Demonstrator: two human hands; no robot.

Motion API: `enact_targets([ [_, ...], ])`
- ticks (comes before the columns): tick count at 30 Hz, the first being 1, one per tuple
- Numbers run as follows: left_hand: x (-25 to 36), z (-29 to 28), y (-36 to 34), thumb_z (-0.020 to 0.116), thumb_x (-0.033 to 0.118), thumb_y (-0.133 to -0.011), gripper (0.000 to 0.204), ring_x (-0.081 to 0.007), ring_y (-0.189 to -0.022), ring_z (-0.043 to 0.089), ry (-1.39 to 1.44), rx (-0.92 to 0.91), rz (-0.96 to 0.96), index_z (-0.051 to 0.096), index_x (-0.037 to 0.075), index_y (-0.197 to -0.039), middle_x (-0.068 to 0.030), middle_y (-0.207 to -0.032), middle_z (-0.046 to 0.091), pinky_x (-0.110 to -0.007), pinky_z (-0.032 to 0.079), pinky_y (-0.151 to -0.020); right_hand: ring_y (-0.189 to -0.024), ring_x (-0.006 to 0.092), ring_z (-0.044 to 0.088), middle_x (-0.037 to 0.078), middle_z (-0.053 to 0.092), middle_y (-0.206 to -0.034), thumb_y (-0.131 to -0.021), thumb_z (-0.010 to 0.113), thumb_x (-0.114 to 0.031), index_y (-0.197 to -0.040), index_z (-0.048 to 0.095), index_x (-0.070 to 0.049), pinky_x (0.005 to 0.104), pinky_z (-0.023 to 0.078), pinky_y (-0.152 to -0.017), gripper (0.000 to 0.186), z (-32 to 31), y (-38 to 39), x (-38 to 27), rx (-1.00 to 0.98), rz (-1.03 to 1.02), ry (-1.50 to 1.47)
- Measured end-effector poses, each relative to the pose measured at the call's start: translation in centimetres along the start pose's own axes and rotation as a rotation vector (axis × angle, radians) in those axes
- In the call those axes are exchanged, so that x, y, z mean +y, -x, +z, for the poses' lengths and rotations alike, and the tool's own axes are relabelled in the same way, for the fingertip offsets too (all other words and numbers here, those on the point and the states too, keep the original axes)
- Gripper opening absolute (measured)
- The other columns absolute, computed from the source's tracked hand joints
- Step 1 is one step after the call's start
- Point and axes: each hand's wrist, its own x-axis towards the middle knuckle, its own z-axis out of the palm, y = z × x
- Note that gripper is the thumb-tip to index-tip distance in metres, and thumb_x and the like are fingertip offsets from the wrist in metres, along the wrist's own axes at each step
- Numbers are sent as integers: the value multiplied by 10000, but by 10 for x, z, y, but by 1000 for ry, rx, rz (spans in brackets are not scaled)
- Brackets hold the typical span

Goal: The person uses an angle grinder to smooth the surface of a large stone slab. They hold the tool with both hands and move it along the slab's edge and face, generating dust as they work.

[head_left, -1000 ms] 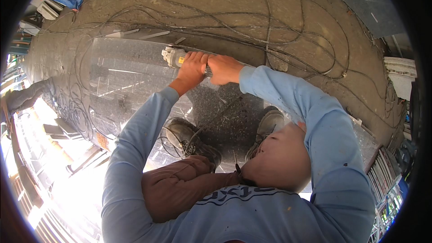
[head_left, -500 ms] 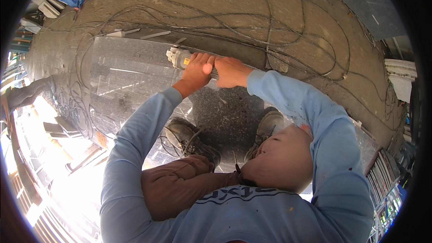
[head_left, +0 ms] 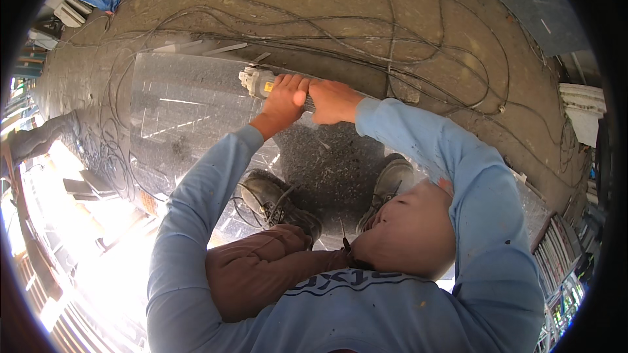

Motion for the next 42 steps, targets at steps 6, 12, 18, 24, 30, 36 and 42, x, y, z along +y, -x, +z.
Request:
enact_targets([
  [6, -19, 1, 5, 786, 94, -712, 580, -323, -1154, 602, -29, -39, -27, 601, 57, -1260, -117, -1132, 633, -459, 439, -1033, -1086, 399, 697, 221, 715, -1128, -789, 754, -127, -1121, 650, 36, 473, 570, -896, 385, -4, -20, -9, -36, -26, -21],
  [12, -14, -2, 2, 797, 104, -704, 557, -337, -1135, 603, -8, -16, -9, 603, 56, -1225, -122, -1122, 628, -461, 446, -1021, -1101, 393, 694, 224, 711, -1151, -782, 760, -132, -1089, 666, 44, 469, 569, -910, 366, -6, -13, -7, -24, -5, -9],
  [18, 13, 1, -3, 798, 68, -692, 539, -358, -1079, 609, 13, 37, 2, 619, 52, -1200, -120, -1073, 627, -470, 465, -979, -1113, 390, 692, 233, 710, -1147, -764, 778, -113, -1139, 640, 58, 455, 574, -914, 435, -5, 15, 2, -4, -4, 5],
  [24, 20, 2, -8, 766, 40, -713, 492, -352, -1066, 613, 36, 57, 22, 629, 54, -1186, -114, -1054, 630, -460, 465, -970, -1112, 386, 694, 236, 707, -1145, -761, 780, -100, -1160, 628, 64, 455, 573, -913, 458, -9, 20, 3, -43, 56, 32],
  [30, 5, 7, -2, 757, 46, -716, 492, -348, -1080, 606, 20, 30, -10, 627, 58, -1190, -119, -1088, 630, -455, 457, -984, -1117, 379, 694, 214, 705, -1172, -770, 779, -111, -1162, 638, 46, 451, 570, -923, 445, 0, 6, 4, 6, -26, 8],
  [36, -13, 9, 4, 805, 104, -688, 583, -352, -1133, 583, 11, -35, -44, 600, 57, -1232, -129, -1153, 617, -465, 443, -1014, -1100, 381, 703, 211, 713, -1157, -769, 767, -108, -1120, 662, 36, 460, 572, -911, 394, 2, -12, -1, -12, -6, -7],
  [42, -22, 6, 3, 829, 122, -668, 642, -349, -1156, 574, 14, -34, -29, 582, 57, -1257, -131, -1158, 606, -475, 438, -1013, -1086, 388, 707, 211, 718, -1144, -768, 769, -122, -1098, 666, 40, 463, 576, -900, 382, -2, -19, -4, -36, 7, -1],
])
